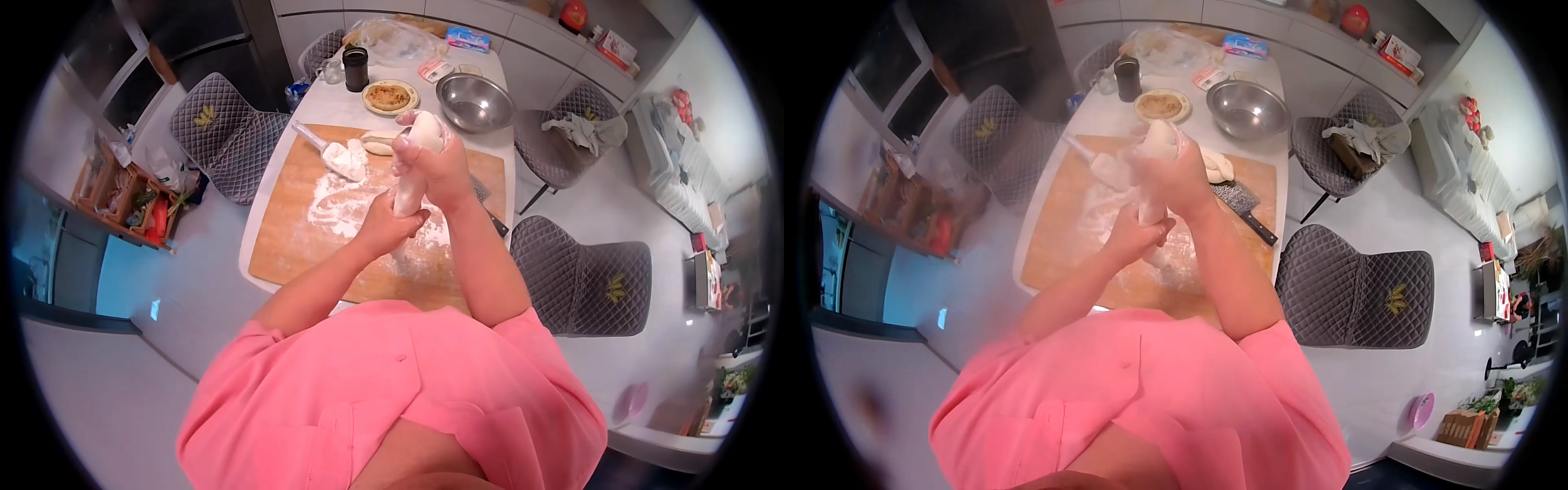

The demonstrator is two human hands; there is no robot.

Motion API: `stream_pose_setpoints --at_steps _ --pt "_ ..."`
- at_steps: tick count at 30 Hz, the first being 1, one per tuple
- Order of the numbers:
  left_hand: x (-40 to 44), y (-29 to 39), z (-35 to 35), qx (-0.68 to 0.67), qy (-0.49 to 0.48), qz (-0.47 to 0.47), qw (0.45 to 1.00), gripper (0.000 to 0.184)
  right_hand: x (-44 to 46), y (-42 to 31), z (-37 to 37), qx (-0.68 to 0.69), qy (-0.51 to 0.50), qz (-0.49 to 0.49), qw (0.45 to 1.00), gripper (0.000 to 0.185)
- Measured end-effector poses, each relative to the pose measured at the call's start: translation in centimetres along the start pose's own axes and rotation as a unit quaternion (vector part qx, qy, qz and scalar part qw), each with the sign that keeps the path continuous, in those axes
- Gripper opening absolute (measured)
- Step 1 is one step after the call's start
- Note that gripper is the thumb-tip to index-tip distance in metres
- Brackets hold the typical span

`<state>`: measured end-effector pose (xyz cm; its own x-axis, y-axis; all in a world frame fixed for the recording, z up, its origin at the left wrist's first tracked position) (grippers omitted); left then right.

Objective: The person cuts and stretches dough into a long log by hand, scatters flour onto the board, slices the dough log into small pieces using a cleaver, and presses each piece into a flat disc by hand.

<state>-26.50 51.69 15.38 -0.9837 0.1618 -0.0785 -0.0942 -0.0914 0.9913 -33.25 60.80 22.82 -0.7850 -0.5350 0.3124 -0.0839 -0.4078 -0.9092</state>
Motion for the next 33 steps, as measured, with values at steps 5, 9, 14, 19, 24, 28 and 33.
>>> stream_pose_setpoints --at_steps 5,9,14,19,24,28,33 --pt "0.2 -0.2 0.4 0.05 -0.008 0.038 0.998 0.022 0.0 -0.2 0.2 -0.01 -0.022 0.035 0.999 0.021" --pt "0.6 1.4 0.5 0.061 0.063 0.092 0.992 0.029 0.2 -1.1 1.1 -0.067 0.0 0.003 0.998 0.017" --pt "1.3 1.3 0.2 0.076 0.016 0.063 0.995 0.036 0.6 -3.0 1.5 -0.062 -0.011 0.067 0.996 0.021" --pt "2.0 3.1 -0.2 0.144 -0.044 0.132 0.98 0.022 0.8 -1.9 0.9 0.007 -0.061 0.071 0.996 0.018" --pt "1.6 4.3 0.5 0.136 0.027 -0.037 0.99 0.026 2.0 -2.1 0.0 -0.064 -0.002 0.084 0.994 0.034" --pt "2.4 4.3 0.1 0.189 0.032 0.132 0.973 0.024 1.8 -1.8 -0.9 0.107 -0.109 0.113 0.982 0.051" --pt "2.3 5.1 0.1 0.123 0.07 -0.09 0.986 0.024 1.7 0.3 0.9 -0.096 0.043 0.011 0.994 0.048"
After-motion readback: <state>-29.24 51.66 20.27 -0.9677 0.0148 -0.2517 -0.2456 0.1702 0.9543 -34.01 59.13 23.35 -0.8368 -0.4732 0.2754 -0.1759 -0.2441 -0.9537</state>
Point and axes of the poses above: each hand's wrist, its own x-axis towards the middle knuckle, its own z-axis out of the palm, y = z × x, the point moved 2 cm from there along x, towards the middle knuckle, and after that the axes turned 9 degrees about -y, right-handed, at the moved point
